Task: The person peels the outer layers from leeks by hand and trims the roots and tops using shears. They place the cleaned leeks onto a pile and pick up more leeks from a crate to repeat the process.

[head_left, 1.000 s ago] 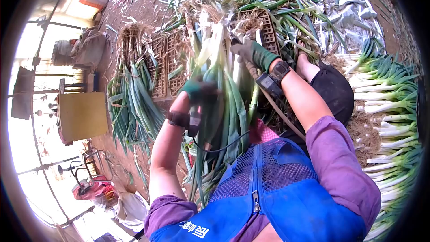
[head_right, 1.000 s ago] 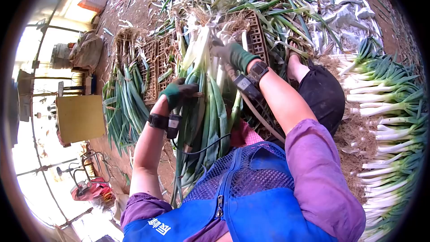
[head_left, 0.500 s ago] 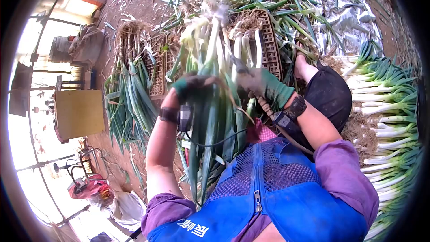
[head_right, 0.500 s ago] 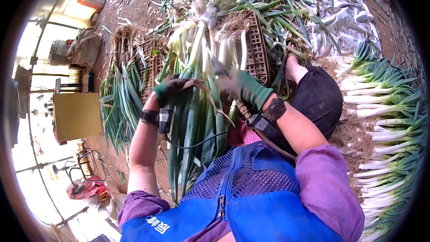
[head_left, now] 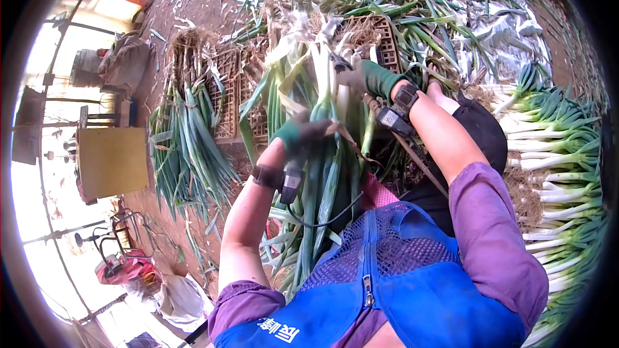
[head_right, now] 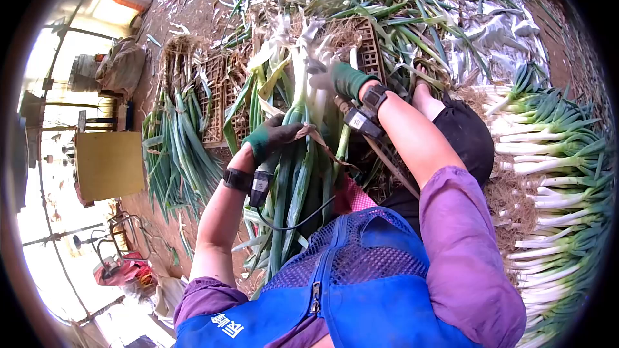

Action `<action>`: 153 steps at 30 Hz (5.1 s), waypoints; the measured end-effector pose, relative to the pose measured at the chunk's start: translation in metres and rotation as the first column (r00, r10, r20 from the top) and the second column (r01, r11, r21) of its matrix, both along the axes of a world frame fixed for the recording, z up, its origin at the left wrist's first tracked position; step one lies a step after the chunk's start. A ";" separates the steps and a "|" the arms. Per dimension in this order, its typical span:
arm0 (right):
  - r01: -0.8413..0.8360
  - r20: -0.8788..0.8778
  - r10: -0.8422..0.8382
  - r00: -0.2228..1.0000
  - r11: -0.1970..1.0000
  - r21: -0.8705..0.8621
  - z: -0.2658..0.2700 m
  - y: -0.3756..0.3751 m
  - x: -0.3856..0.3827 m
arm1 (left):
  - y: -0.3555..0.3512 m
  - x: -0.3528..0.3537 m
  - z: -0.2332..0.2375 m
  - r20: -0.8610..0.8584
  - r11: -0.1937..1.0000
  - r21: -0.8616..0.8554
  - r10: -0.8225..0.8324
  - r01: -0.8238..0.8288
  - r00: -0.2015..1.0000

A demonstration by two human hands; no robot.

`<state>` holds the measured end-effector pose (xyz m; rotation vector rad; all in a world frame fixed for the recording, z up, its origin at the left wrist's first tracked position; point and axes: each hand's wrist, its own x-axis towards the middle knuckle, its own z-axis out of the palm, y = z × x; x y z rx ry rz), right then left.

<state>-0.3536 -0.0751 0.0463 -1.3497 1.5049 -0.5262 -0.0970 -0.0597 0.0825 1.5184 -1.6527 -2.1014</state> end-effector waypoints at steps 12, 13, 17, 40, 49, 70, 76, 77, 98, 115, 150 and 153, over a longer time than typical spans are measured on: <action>0.042 -0.234 -0.022 0.972 0.996 0.084 0.005 0.035 -0.011 | -0.020 -0.006 0.017 -0.046 0.954 0.173 -0.240 0.245 0.970; 0.035 -0.286 -0.011 0.958 0.996 0.078 0.020 0.043 -0.013 | -0.027 0.002 0.013 -0.126 0.972 -0.114 -0.220 0.206 0.967; 0.110 -0.386 -0.044 0.921 0.983 0.150 0.030 0.063 -0.004 | -0.099 0.065 -0.100 0.201 0.831 -0.505 0.375 -0.232 0.905; 0.148 0.373 -0.247 0.894 0.950 0.274 0.058 0.128 0.020 | -0.028 0.109 0.047 0.035 0.954 0.013 0.300 -0.301 0.953; -0.066 0.200 0.017 0.980 0.968 0.244 0.082 0.139 0.044 | -0.046 0.068 -0.059 -0.017 0.908 0.259 0.346 -0.330 0.938; -0.146 0.314 0.064 0.947 0.959 0.243 0.115 0.141 0.035 | -0.072 0.073 -0.045 0.183 0.568 -0.684 -0.475 0.458 0.861; -0.177 0.132 0.142 0.981 0.933 0.314 0.092 0.089 0.038 | -0.043 0.071 -0.046 0.334 0.329 -0.778 -0.506 0.536 0.795; -0.173 0.149 0.131 0.980 0.931 0.321 0.093 0.087 0.039 | -0.037 0.068 -0.044 0.141 0.633 -0.670 -0.405 0.388 0.904; -0.216 0.175 0.164 0.971 0.916 0.337 0.119 0.088 0.059 | -0.018 0.069 -0.023 -0.395 0.896 0.385 0.376 -0.221 0.838; -0.240 0.063 0.233 0.971 0.917 0.319 0.130 0.086 0.072 | -0.023 0.078 -0.046 -0.496 0.831 0.527 0.469 -0.175 0.731; -0.170 -0.026 0.181 0.983 0.955 0.244 0.089 0.025 0.072 | -0.025 0.087 0.010 0.309 0.346 -0.729 -0.604 0.591 0.735; -0.224 -0.117 0.259 0.959 0.943 0.246 0.072 -0.005 0.081 | -0.019 0.085 0.013 0.299 0.403 -0.709 -0.570 0.578 0.765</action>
